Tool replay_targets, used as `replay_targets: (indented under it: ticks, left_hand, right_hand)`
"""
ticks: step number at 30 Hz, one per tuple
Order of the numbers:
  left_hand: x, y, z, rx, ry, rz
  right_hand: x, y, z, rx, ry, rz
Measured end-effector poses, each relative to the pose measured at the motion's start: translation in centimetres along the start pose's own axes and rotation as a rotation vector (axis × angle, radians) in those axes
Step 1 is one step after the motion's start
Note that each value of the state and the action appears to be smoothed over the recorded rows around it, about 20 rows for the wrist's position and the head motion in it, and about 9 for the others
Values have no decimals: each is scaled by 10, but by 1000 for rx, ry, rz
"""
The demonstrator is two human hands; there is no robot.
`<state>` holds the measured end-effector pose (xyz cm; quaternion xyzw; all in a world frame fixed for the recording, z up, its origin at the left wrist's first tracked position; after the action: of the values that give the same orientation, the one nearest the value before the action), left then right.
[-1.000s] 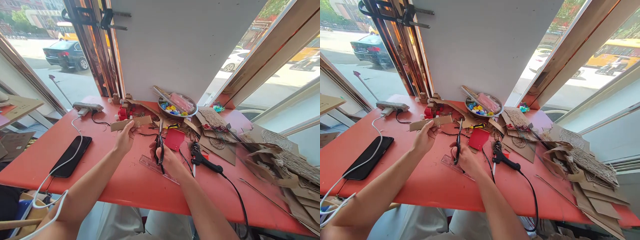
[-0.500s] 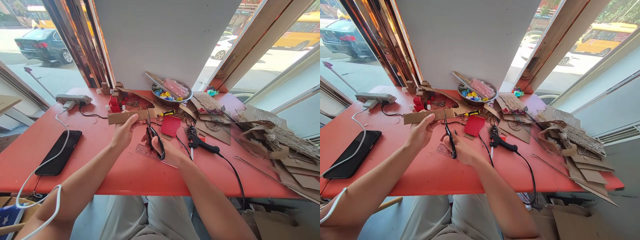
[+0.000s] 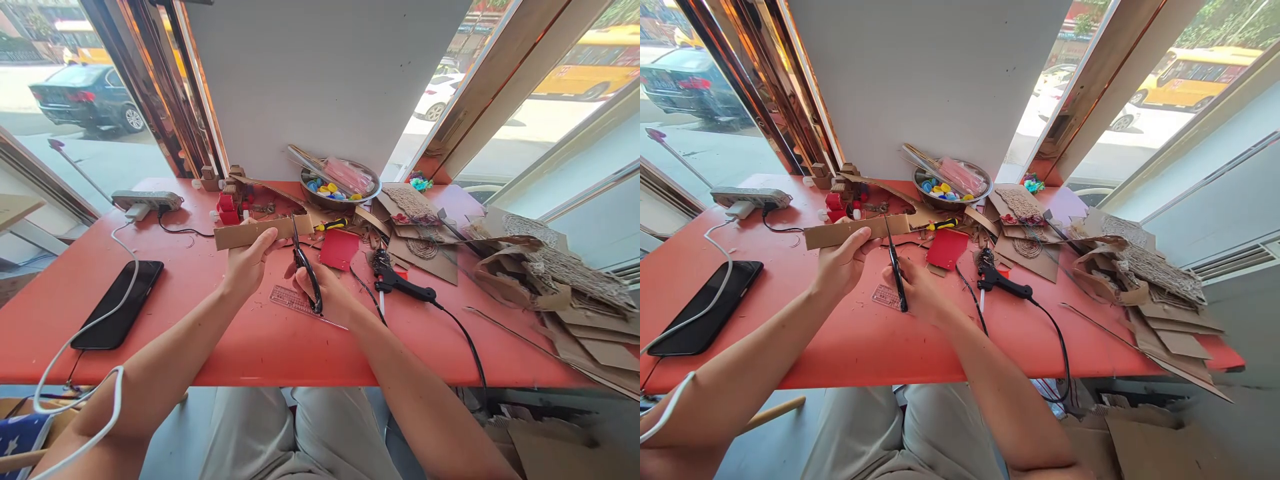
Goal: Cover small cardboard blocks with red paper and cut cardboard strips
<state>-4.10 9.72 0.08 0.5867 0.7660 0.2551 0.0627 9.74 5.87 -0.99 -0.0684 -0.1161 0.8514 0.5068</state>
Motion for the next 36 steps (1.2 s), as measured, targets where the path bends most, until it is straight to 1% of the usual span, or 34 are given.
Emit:
replay_targets:
  ticks: [4, 11, 17, 19, 24, 27, 32, 36]
  left_hand:
    - [0, -2, -3, 4, 25, -11]
    - [0, 2, -6, 16, 34, 21]
    - [0, 6, -8, 10, 46, 34]
    - [0, 6, -7, 17, 43, 32]
    - [-1, 7, -5, 36, 17, 41]
    - [-4, 10, -4, 33, -6, 54]
    - [-5, 11, -8, 8, 5, 47]
    - [-7, 16, -6, -1, -39, 66]
  right_hand:
    - [1, 1, 2, -3, -24, -12]
    - [0, -3, -3, -54, 0, -93]
    - [-2, -7, 1, -131, 0, -153]
    - [-1, -7, 0, -145, 8, -158]
    - [-2, -3, -5, -75, 17, -121]
    - [-3, -4, -3, -101, 6, -116]
    - [-3, -7, 3, -98, -31, -170]
    - [-2, -9, 2, -114, -25, -216]
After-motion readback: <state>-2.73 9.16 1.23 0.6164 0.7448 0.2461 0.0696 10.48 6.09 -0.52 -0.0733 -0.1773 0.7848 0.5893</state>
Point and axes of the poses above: each hand's wrist, its own x-axis towards the middle knuckle, its own y-axis out of the palm, z = x × y, the point moved 10 cm from there along x, towards the middle knuckle, and after that the axes turned 1 degree about -z, right-handed, at the moved point
